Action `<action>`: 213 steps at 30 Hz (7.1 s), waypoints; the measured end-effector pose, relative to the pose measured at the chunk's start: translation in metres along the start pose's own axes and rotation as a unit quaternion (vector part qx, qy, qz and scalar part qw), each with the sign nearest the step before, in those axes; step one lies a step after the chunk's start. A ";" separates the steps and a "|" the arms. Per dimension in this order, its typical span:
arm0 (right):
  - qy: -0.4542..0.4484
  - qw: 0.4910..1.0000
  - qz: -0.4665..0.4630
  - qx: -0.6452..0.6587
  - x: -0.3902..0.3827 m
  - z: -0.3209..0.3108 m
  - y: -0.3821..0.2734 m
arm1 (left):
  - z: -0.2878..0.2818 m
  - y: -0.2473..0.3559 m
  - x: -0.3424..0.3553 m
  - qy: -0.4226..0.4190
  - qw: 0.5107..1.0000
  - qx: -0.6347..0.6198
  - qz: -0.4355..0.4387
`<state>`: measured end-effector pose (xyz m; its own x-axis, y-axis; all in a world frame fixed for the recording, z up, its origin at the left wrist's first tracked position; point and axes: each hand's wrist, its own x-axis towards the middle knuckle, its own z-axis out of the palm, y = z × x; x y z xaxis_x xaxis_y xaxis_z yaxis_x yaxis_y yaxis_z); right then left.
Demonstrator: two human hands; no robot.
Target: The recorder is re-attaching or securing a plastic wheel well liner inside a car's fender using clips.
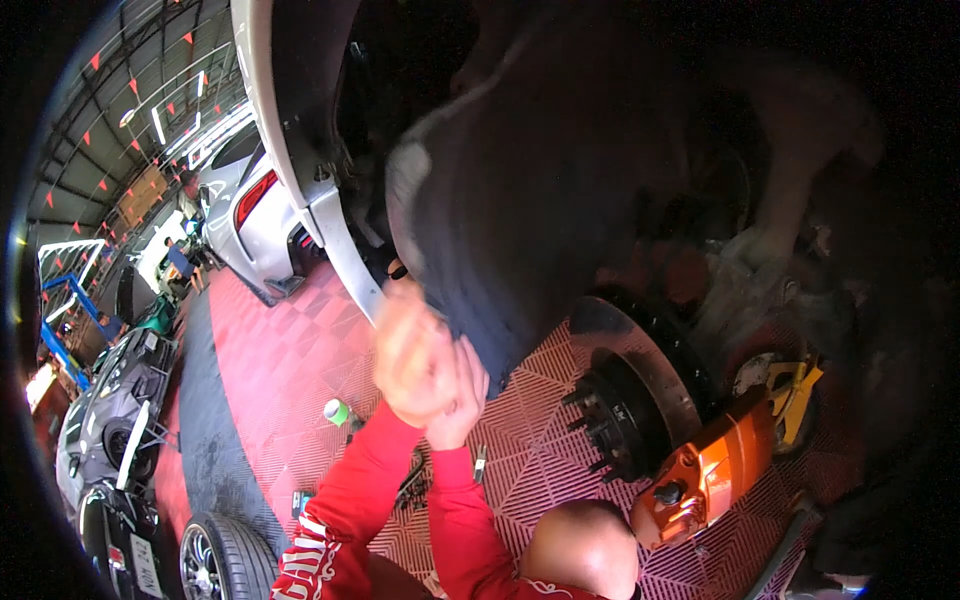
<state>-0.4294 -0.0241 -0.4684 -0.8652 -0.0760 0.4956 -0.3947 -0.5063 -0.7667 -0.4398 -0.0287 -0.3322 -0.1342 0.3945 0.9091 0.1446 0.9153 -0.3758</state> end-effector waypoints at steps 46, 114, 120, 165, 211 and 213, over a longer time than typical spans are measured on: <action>-0.059 0.969 -0.238 -0.038 0.126 0.113 -0.007 | -0.020 -0.087 0.021 0.066 0.915 -0.086 -0.390; -0.027 0.956 -0.165 0.242 0.164 0.139 0.030 | -0.031 -0.110 -0.033 0.067 0.956 0.125 -0.256; 0.001 0.920 -0.320 0.224 0.181 0.139 -0.055 | -0.027 -0.112 -0.040 0.020 0.944 0.163 -0.287; 0.152 0.942 -0.291 -0.067 0.258 0.105 -0.032 | -0.018 -0.106 -0.010 0.104 0.934 0.242 -0.242; 0.222 0.968 0.007 0.119 0.203 0.148 -0.060 | -0.044 -0.102 0.063 -0.053 0.927 0.289 -0.231; 0.036 0.998 -0.041 0.017 0.206 0.162 -0.064 | -0.048 -0.108 0.061 -0.051 0.944 0.266 -0.187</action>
<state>-0.5323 -0.1466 -0.2515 -0.8507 0.0276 0.5250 -0.4556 -0.5369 -0.7100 -0.4170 -0.1074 -0.2277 -0.1757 0.0164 0.9843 -0.4400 0.8931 -0.0934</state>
